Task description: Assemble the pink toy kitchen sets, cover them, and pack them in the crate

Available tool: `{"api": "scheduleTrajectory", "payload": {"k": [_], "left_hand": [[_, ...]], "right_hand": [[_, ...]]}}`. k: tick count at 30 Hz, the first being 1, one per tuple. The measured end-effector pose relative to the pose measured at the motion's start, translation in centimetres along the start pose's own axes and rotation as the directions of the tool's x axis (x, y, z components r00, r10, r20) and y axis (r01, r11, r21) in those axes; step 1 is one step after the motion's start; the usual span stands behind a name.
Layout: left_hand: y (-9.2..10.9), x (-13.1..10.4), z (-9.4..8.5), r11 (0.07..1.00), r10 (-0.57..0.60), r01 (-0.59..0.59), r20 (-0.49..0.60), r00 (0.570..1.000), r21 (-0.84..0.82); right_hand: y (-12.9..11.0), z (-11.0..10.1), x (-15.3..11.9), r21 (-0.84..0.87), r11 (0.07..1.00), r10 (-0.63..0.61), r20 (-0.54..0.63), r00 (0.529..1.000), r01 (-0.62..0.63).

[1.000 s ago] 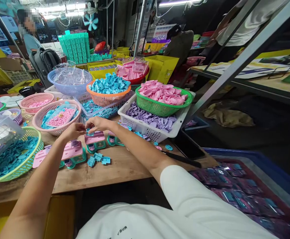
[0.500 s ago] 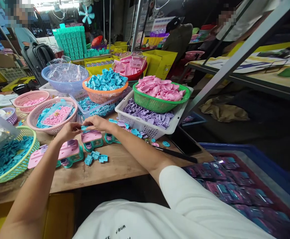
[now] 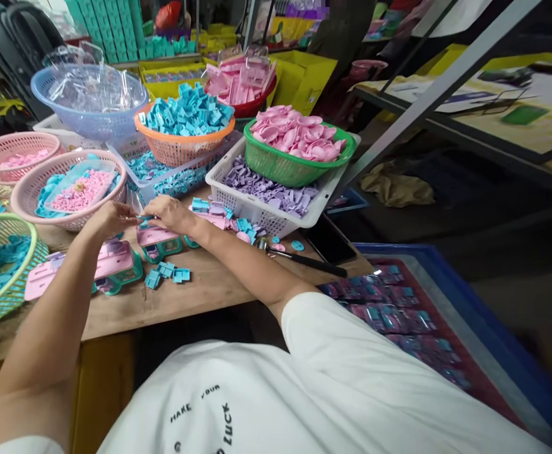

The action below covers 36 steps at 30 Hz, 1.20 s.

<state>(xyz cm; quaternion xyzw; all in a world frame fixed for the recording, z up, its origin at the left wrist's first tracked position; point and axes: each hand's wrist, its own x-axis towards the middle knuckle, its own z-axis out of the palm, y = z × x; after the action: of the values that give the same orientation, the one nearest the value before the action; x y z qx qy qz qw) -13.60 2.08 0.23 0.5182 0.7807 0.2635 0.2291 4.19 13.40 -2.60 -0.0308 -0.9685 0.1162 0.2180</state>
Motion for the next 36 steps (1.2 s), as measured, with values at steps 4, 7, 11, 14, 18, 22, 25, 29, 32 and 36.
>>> {"api": "scheduleTrajectory", "payload": {"k": [4,7,11,14,18,22,25,29,32,36], "left_hand": [[1.9,-1.3,-0.4,0.989,-0.038,0.042,-0.031,0.999,0.141],[2.6,-4.7,0.4,0.977,0.143,-0.103,-0.215,0.966,0.185],[1.9,-11.1,4.7,0.906,0.421,-0.387,-0.274,0.865,0.173],[1.2,-14.9,8.3,0.883,0.47,-0.466,-0.089,0.878,0.06],[0.8,-16.9,7.9,0.914,0.382,-0.391,-0.097,0.919,-0.104],[-0.5,-16.3,1.3,0.967,0.175,-0.219,-0.283,0.943,-0.133],[-2.1,-15.0,-3.4,0.999,0.035,-0.038,-0.27,0.962,-0.006],[-3.7,-13.3,-5.5,0.988,-0.047,0.074,-0.197,0.979,0.133],[-4.0,-12.4,-5.4,0.978,-0.035,0.066,-0.159,0.987,0.198],[-4.2,-11.5,-5.6,0.967,-0.006,0.034,-0.108,0.994,0.254]], "right_hand": [[-2.0,-1.2,-1.8,-0.116,0.993,0.026,-0.056,0.998,-0.033],[-4.5,-1.5,-6.4,-0.07,0.996,0.053,-0.125,0.991,-0.062],[-6.9,0.2,-13.8,0.013,1.0,0.022,0.108,0.994,-0.024],[-7.3,1.3,-15.9,0.137,0.982,0.107,0.149,0.983,-0.128],[-8.5,0.2,-11.9,0.439,0.889,0.145,0.007,0.989,-0.133],[-10.8,-0.9,-3.1,0.438,0.897,0.071,-0.008,0.997,-0.06],[-11.9,-0.4,3.1,0.331,0.929,0.119,0.163,0.979,-0.168],[-12.1,0.8,6.9,0.126,0.959,0.199,0.347,0.917,-0.255],[-11.5,1.3,7.2,0.081,0.964,0.204,0.384,0.901,-0.252],[-10.6,2.0,7.1,0.075,0.971,0.183,0.379,0.907,-0.227]]}}
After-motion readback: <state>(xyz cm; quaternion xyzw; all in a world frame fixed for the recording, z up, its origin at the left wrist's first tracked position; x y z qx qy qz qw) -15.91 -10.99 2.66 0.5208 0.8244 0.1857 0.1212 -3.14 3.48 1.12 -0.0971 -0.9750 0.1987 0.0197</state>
